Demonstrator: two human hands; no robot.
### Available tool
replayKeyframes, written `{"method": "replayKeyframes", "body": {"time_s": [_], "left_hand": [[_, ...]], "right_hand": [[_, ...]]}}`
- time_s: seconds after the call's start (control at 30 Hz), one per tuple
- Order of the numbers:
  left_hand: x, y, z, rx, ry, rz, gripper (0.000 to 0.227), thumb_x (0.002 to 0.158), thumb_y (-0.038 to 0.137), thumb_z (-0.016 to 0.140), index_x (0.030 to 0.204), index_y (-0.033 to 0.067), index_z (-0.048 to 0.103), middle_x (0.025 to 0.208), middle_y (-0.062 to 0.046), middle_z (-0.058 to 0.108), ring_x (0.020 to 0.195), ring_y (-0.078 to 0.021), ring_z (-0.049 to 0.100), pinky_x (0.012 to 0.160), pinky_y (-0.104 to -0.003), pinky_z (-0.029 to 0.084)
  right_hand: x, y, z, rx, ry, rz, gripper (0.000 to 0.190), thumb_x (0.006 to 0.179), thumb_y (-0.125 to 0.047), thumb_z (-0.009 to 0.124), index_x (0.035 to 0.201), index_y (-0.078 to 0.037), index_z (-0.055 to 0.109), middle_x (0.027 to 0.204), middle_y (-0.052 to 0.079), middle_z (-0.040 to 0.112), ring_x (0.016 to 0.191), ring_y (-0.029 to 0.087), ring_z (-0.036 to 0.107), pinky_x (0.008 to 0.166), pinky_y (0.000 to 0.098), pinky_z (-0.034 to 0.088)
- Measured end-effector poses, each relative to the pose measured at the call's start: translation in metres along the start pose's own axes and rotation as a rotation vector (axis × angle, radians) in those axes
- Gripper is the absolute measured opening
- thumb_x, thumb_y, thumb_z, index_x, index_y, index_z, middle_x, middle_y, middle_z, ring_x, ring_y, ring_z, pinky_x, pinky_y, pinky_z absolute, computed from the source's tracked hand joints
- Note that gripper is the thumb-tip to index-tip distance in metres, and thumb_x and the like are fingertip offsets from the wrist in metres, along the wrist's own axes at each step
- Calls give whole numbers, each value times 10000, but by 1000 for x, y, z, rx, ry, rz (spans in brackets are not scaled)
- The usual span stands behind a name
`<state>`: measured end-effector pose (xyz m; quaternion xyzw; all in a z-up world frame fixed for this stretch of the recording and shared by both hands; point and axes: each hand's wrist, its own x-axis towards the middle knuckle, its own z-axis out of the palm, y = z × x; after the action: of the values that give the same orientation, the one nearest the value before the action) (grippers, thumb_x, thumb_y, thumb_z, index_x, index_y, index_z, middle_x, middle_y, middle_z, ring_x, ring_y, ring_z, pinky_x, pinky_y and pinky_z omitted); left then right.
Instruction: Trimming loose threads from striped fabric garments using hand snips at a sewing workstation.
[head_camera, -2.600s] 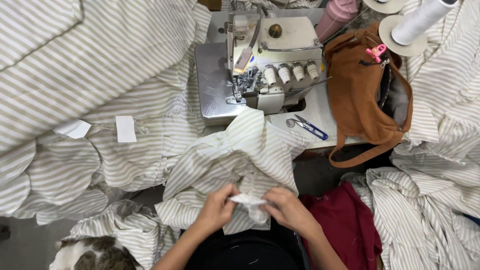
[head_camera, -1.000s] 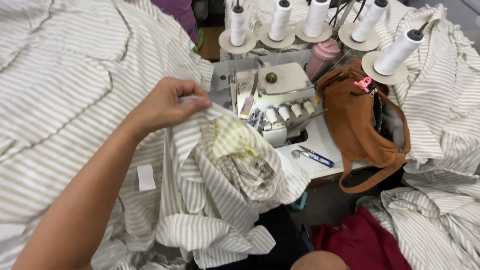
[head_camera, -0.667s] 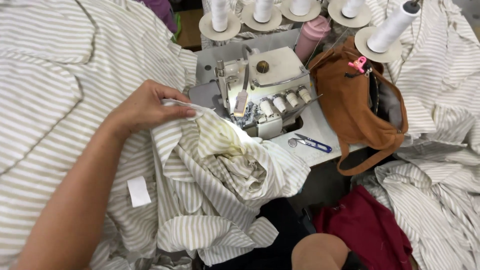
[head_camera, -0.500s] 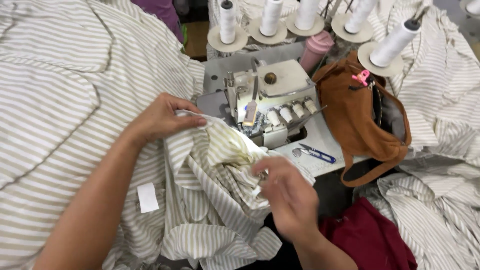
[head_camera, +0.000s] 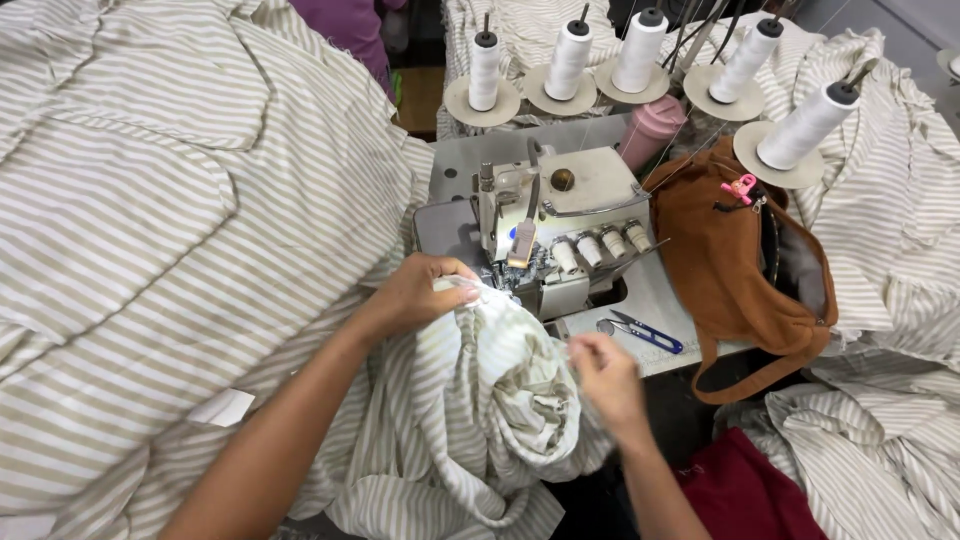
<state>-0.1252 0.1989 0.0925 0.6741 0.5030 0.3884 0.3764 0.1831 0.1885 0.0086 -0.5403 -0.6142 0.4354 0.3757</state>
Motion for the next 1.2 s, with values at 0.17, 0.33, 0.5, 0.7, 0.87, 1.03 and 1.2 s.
{"method": "replayKeyframes", "body": {"time_s": [0.17,0.33,0.5,0.7,0.87,1.03,1.2], "left_hand": [[-7,14,23,68,75,-94,197,803,229,790,966,118,796,752,-131,748,709,-189,657,658,-340,506],[-14,-2,47,30,164,-131,161,801,231,793,935,142,791,720,-84,744,683,-172,659,629,-301,499],[-24,-5,67,-29,260,-144,175,798,230,808,944,141,771,755,-73,757,697,-148,653,630,-287,500],[-35,16,76,-200,306,-191,163,801,169,813,955,125,791,716,-17,753,667,-66,601,601,-201,476],[-38,34,91,-315,274,-198,186,789,135,825,971,106,799,749,-37,756,698,-69,585,617,-214,484],[-38,29,104,-328,254,-165,126,802,110,808,920,89,770,680,-11,718,635,-52,560,563,-181,436],[-46,27,106,-326,257,-168,172,773,110,838,922,77,759,686,-29,722,629,-64,577,551,-191,436]], "right_hand": [[45,72,-73,-734,295,-142,174,959,-172,686,1100,-114,771,1055,103,741,1036,335,677,927,445,534],[65,143,-85,-790,243,-348,77,929,-143,738,980,-89,757,995,51,662,1019,279,618,880,382,523],[67,157,-89,-939,249,-434,97,955,-140,697,890,-79,661,938,39,553,954,287,560,766,408,493],[39,116,-97,-843,164,-80,150,1052,-99,533,1037,0,645,881,146,631,860,378,661,758,470,527],[2,20,-81,-214,38,-29,230,1010,-238,623,1153,-62,658,794,189,734,769,278,699,724,427,555],[-16,-11,-53,96,-208,-128,237,973,-267,686,1108,-82,750,807,80,725,792,130,624,746,345,571],[-25,-51,-41,141,-344,-191,234,997,-277,659,1038,-88,792,653,-48,592,637,56,485,578,218,492]]}}
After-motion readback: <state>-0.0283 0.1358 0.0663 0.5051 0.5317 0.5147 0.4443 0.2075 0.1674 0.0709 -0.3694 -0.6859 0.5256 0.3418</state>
